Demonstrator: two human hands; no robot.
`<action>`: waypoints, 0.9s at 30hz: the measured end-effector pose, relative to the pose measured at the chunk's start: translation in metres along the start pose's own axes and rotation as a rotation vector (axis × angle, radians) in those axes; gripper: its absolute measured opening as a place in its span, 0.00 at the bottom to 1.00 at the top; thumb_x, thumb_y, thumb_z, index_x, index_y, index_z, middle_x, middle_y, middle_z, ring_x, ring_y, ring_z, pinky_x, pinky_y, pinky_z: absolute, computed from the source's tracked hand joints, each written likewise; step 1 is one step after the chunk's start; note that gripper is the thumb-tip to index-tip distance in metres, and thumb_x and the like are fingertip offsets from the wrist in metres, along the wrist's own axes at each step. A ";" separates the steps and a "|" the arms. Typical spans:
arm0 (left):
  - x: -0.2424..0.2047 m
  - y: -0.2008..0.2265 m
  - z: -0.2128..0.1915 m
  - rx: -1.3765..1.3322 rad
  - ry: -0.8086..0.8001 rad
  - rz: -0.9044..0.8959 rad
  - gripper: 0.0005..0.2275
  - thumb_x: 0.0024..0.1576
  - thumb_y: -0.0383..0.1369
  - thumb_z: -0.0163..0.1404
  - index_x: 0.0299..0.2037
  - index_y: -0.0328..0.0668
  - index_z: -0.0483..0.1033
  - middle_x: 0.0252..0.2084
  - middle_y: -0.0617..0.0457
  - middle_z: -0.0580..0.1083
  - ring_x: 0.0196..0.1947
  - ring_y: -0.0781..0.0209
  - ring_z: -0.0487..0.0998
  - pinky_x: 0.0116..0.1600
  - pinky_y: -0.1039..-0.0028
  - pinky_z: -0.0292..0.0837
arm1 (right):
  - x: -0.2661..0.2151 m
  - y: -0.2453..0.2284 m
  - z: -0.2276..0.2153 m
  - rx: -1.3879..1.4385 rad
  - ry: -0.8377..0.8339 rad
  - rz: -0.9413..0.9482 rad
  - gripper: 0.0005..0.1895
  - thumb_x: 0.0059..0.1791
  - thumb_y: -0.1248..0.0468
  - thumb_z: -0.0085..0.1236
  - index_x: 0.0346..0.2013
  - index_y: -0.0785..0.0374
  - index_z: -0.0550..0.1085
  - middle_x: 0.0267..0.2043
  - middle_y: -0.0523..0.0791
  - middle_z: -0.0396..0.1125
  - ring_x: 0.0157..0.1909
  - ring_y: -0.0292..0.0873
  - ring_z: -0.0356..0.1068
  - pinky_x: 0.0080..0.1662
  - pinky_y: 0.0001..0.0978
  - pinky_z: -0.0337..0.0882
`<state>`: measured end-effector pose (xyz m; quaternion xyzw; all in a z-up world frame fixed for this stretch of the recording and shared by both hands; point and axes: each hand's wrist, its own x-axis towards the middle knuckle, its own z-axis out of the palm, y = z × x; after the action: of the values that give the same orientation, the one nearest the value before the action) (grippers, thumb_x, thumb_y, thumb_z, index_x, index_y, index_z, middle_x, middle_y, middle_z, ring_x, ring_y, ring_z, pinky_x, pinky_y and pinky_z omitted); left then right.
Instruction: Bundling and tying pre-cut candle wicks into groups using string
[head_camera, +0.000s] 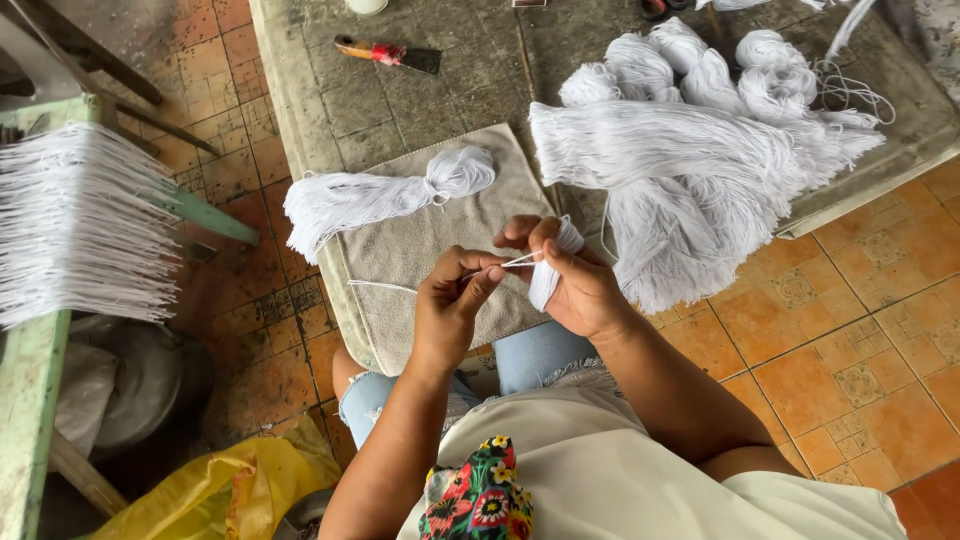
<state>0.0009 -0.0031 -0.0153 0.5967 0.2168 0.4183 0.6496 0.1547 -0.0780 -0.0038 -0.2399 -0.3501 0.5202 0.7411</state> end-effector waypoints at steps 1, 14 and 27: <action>0.002 0.012 0.004 0.000 -0.005 0.001 0.04 0.61 0.26 0.56 0.40 0.32 0.80 0.34 0.45 0.76 0.40 0.60 0.78 0.50 0.65 0.75 | 0.003 -0.005 0.004 -0.001 0.002 -0.005 0.10 0.57 0.57 0.49 0.33 0.55 0.64 0.59 0.49 0.63 0.65 0.49 0.64 0.60 0.42 0.66; -0.004 0.007 0.010 -0.143 -0.307 -0.001 0.07 0.62 0.33 0.53 0.39 0.35 0.75 0.34 0.47 0.72 0.37 0.57 0.73 0.45 0.67 0.70 | 0.005 -0.034 0.028 -1.006 -0.303 -0.358 0.28 0.49 0.47 0.64 0.60 0.54 0.70 0.83 0.51 0.18 0.82 0.54 0.13 0.76 0.57 0.21; 0.037 0.005 -0.033 0.484 -0.436 -0.265 0.02 0.63 0.31 0.51 0.40 0.47 0.76 0.36 0.60 0.76 0.37 0.68 0.72 0.43 0.76 0.68 | -0.044 -0.201 -0.216 -0.003 0.427 -0.553 0.09 0.60 0.60 0.51 0.36 0.54 0.66 0.36 0.35 0.62 0.28 0.26 0.53 0.33 0.20 0.54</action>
<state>-0.0056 0.0458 -0.0085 0.7754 0.2415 0.1296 0.5689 0.4331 -0.1866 -0.0090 -0.2403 -0.2398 0.2375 0.9101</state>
